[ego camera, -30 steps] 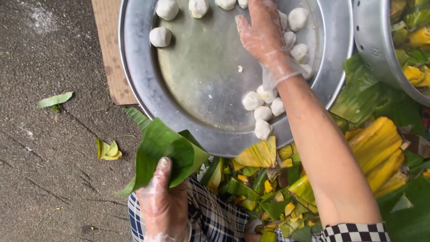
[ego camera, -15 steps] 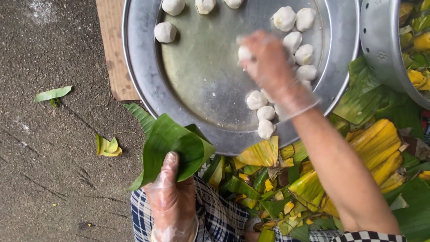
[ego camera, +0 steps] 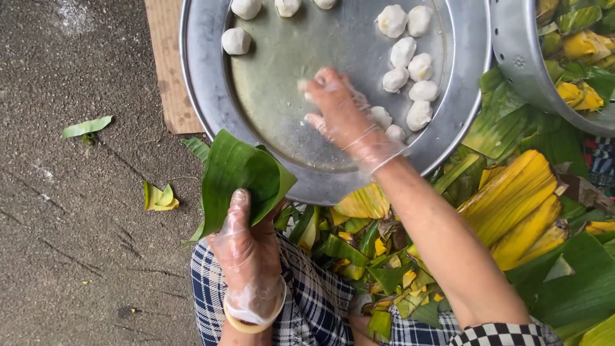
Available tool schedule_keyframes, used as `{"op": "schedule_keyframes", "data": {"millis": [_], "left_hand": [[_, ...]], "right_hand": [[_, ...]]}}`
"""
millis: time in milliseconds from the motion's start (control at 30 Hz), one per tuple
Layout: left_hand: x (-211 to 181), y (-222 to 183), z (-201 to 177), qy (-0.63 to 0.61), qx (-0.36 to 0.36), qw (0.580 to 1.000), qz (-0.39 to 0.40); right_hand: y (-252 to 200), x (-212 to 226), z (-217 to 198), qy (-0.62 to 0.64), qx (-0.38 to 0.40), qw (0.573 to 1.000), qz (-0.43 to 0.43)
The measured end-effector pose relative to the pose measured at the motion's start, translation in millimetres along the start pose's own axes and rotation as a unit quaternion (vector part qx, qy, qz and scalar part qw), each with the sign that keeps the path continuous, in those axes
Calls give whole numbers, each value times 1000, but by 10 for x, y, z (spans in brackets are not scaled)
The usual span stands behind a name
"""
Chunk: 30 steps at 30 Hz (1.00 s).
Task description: Wrapping small dough balls in banana leaves by forming cones and folding the leaves to seal them.
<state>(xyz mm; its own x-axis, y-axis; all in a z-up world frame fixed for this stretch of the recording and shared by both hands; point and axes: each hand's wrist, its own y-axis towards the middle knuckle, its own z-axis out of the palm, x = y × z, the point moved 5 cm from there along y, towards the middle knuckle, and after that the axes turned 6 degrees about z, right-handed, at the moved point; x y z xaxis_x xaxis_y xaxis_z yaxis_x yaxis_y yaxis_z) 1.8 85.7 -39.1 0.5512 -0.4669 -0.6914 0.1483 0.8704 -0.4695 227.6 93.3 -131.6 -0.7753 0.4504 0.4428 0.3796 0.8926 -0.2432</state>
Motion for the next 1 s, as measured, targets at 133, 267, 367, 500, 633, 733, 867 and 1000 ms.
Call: {"op": "schedule_keyframes", "data": {"millis": [133,267,367,500,633,733,867,1000], "left_hand": [[-23,2,17,1,7,1000,10],[-6,23,-19,-9,17,1000,8],[-50,-3,-11,0,6,1000,12],[-9,9,-21,12,-7,1000,2],[44,51,-36,7,-5,1000,9],[99,65,-81,27,-18,999,7],[121,71,-24,32,-48,998,-19],[194,87,38,58,-37,997,-45]], "right_hand": [[-5,-25,182,348,-30,932,98],[-276,450,315,-71,-119,970,-201],[-12,8,346,102,-82,989,-67],[151,-23,213,98,-110,988,-48],[295,48,478,2,-126,989,-78],[334,33,560,15,-118,990,-81],[294,87,393,-82,-121,988,-45],[72,214,148,63,-151,982,-95]]}}
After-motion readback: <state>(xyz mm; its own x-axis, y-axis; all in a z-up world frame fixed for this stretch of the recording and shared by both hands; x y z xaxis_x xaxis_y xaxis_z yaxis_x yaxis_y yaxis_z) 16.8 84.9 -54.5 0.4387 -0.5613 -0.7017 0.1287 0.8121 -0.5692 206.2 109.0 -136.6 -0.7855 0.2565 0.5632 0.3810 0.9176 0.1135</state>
